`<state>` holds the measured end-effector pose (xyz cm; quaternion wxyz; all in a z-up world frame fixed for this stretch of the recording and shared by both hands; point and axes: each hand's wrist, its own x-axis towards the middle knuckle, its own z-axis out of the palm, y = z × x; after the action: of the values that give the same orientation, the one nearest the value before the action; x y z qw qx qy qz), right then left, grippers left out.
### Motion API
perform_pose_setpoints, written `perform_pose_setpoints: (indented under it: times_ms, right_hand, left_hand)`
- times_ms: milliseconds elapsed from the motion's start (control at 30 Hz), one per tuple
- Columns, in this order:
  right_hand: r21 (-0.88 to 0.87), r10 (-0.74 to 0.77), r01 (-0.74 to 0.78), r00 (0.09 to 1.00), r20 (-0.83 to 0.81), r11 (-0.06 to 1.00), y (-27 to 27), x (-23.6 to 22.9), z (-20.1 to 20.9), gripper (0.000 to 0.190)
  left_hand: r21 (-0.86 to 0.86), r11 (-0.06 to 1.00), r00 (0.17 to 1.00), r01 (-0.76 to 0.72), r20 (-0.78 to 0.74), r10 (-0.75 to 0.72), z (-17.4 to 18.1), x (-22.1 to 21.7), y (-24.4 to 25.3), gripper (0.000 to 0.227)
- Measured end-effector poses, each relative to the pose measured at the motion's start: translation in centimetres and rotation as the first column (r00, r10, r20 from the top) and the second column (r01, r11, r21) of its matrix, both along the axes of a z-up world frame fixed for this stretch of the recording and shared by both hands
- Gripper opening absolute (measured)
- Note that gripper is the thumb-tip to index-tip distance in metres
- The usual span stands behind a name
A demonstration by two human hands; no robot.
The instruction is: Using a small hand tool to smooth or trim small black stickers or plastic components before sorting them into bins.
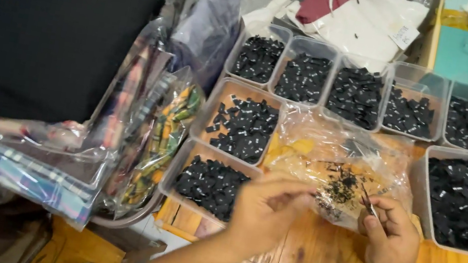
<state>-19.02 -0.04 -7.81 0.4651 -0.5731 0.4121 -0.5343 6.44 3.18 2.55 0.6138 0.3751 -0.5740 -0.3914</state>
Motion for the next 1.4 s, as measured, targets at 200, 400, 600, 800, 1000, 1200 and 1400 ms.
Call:
perform_pose_setpoints:
  times_ms: [200,400,600,800,1000,1200,1400]
  right_hand:
    - [0.036,-0.115,0.112,0.987,0.109,0.993,-0.2,-0.6,-2.1,0.024]
    - [-0.061,-0.046,0.061,0.972,0.232,0.996,-0.8,-1.0,-2.0,0.032]
    - [0.031,-0.356,0.356,0.934,0.02,0.934,0.0,0.8,2.1,0.017]
    - [-0.173,-0.549,0.521,0.797,-0.251,0.836,-0.2,-1.8,10.1,0.025]
    - [-0.291,-0.559,0.496,0.571,-0.601,0.818,-2.0,-8.3,11.9,0.02]
    - [0.066,-0.205,0.528,0.438,-0.876,0.847,-3.5,-9.0,14.7,0.017]
    - [-0.018,-0.068,0.358,0.128,-0.99,0.934,-6.4,-10.4,10.4,0.023]
  left_hand:
    - [0.025,0.943,0.773,-0.331,0.581,0.256,3.9,7.1,-2.7,0.013]
    - [0.031,0.904,0.468,-0.427,0.862,0.192,0.2,10.0,-5.4,0.027]
    - [-0.274,0.891,0.556,-0.362,0.704,0.442,0.6,8.8,-4.8,0.022]
    - [-0.379,0.896,0.793,-0.233,0.459,0.4,7.2,3.6,-1.0,0.015]
    - [-0.438,0.895,0.943,-0.085,0.254,0.213,5.8,-1.5,0.1,0.013]
    - [-0.391,0.92,0.972,0.03,0.225,0.064,4.3,-5.4,-1.2,0.008]
    - [-0.331,0.942,0.985,0.05,0.173,0.008,2.3,-6.7,-2.2,0.011]
